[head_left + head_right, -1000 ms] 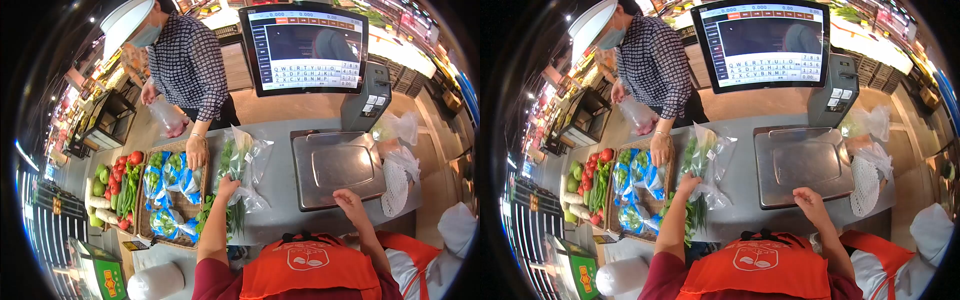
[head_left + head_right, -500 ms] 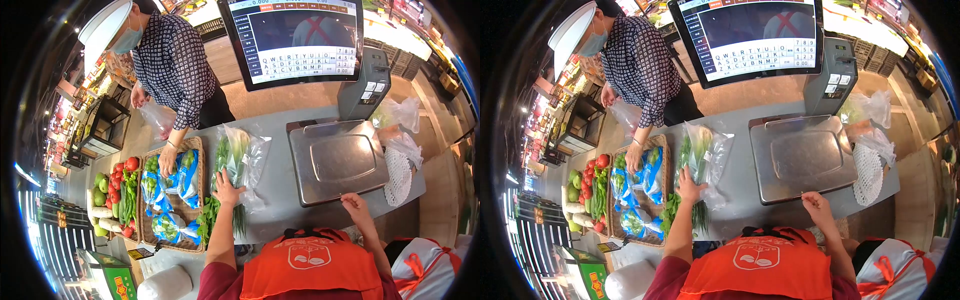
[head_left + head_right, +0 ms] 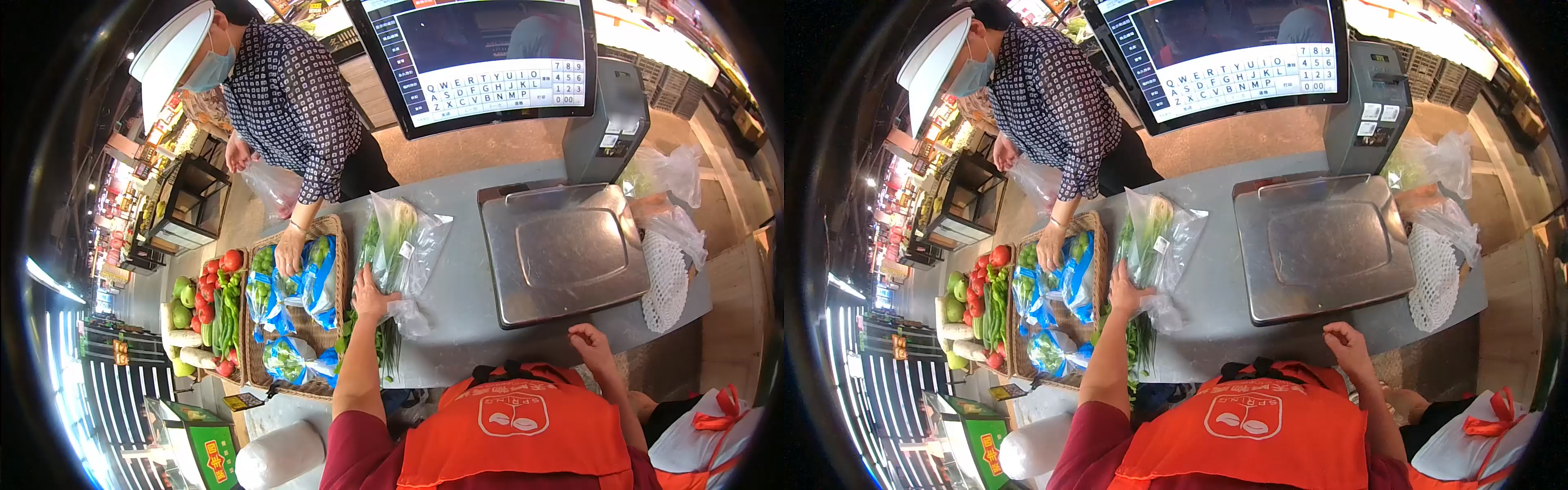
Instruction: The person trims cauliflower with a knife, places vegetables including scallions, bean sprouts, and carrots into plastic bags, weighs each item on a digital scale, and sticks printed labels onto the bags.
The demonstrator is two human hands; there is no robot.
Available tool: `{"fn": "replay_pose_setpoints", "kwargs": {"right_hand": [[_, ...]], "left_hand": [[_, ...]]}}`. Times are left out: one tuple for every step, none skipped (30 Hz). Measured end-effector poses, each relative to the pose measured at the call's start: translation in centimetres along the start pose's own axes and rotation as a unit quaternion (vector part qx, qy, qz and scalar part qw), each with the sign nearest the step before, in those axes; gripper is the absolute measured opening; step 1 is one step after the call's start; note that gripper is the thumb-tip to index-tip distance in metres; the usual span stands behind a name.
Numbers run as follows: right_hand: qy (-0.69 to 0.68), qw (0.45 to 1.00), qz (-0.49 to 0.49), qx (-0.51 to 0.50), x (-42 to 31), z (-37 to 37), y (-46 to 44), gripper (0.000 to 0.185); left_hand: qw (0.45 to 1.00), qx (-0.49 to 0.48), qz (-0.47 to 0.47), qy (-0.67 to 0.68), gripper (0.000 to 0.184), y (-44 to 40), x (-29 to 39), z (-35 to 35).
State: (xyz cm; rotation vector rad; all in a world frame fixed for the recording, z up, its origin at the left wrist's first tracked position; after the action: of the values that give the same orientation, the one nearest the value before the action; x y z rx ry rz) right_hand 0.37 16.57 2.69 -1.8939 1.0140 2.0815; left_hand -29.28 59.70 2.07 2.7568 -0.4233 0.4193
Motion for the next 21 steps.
{"fn": "replay_pose_setpoints", "kwargs": {"right_hand": [[-0.004, 1.0, 0.007, 0.0, 0.7, -0.1, 0.0, 0.013], [-0.007, 1.0, 0.014, 0.001, 1.4, -0.2, -0.1, 0.014], [0.041, 0.999, 0.009, -0.003, 1.5, -0.1, -0.2, 0.015], [0.09, 0.996, 0.004, -0.003, 1.5, 0.1, -0.3, 0.016], [0.142, 0.99, 0.003, 0.007, 1.5, -0.2, -0.1, 0.018], [0.181, 0.984, 0.003, 0.0, 1.6, -0.1, 0.1, 0.02], [0.218, 0.976, 0.008, 0.005, 2.2, -0.1, 0.0, 0.022], [0.204, 0.979, 0.008, -0.021, 3.7, -0.1, -0.4, 0.025], [0.223, 0.974, -0.009, -0.025, 4.2, 0.0, -0.3, 0.026], [0.208, 0.977, 0.024, -0.028, 6.0, 0.4, -0.4, 0.026], [0.226, 0.974, 0.002, -0.016, 5.3, 0.5, 0.1, 0.027], [0.244, 0.969, -0.023, -0.016, 4.5, 0.8, 0.5, 0.027], [0.229, 0.973, -0.01, -0.002, 4.7, 0.5, 0.9, 0.027], [0.213, 0.977, 0.001, 0.006, 4.9, 0.6, 1.2, 0.027], [0.196, 0.98, 0.011, 0.01, 5.1, 0.8, 1.3, 0.027], [0.207, 0.978, 0.01, 0.025, 4.8, 0.5, 1.7, 0.026], [0.199, 0.978, 0.008, 0.053, 4.6, -0.4, 1.5, 0.025], [0.194, 0.978, 0.006, 0.081, 4.4, -1.3, 2.0, 0.024], [0.189, 0.976, 0.004, 0.109, 3.9, -2.2, 2.6, 0.023], [0.168, 0.973, -0.01, 0.159, 3.1, -3.5, 3.6, 0.022], [0.148, 0.967, -0.024, 0.205, 1.7, -4.8, 4.8, 0.02]], "left_hand": [[1.0, -0.003, 0.001, 0.007, 0.112, 0.1, 0.1, 0.0], [1.0, 0.006, 0.014, 0.017, 0.111, 0.1, 0.0, -0.1], [0.999, 0.015, 0.029, 0.029, 0.111, -0.1, -0.3, -0.1], [0.998, 0.021, 0.047, 0.043, 0.111, -0.5, -0.6, 0.0], [0.99, 0.06, 0.115, 0.047, 0.107, -0.6, -0.2, -0.6], [0.98, 0.13, 0.148, 0.035, 0.101, -0.6, -1.0, -0.4], [0.96, 0.145, 0.214, 0.103, 0.094, -0.2, -0.4, -1.2], [0.966, 0.108, 0.166, 0.164, 0.086, 0.7, 0.5, -2.2], [0.95, 0.139, 0.177, 0.217, 0.08, 2.2, 1.9, -3.1], [0.953, 0.179, 0.153, 0.191, 0.074, 3.0, 1.2, -3.4], [0.928, 0.168, 0.183, 0.276, 0.067, 3.6, 1.7, -3.0], [0.929, 0.163, 0.188, 0.275, 0.062, 4.8, 2.8, -3.3], [0.931, 0.164, 0.186, 0.268, 0.058, 6.1, 3.6, -3.8], [0.926, 0.178, 0.214, 0.255, 0.055, 7.7, 5.1, -4.1], [0.92, 0.196, 0.238, 0.24, 0.052, 8.7, 5.9, -4.3], [0.918, 0.195, 0.26, 0.227, 0.048, 9.0, 6.7, -4.2], [0.916, 0.179, 0.257, 0.249, 0.046, 9.1, 7.4, -3.3], [0.913, 0.166, 0.266, 0.261, 0.046, 9.9, 8.5, -3.1], [0.909, 0.153, 0.275, 0.273, 0.045, 10.5, 9.4, -2.7], [0.905, 0.14, 0.293, 0.276, 0.044, 11.1, 10.5, -2.3], [0.9, 0.128, 0.31, 0.278, 0.044, 11.7, 11.4, -1.9]]}}
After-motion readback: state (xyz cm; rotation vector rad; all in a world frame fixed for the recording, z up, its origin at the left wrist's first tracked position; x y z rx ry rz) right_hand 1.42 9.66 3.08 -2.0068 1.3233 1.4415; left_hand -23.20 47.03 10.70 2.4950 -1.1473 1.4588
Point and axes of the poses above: each hand's wrist, its own y-axis away from the middle knuckle, its own z-axis out of the palm, x = y × z, the point moved 10 cm from there along -y, towards the middle knuckle, and after that the axes turned 5 degrees about -x, right-handed, at the moved point
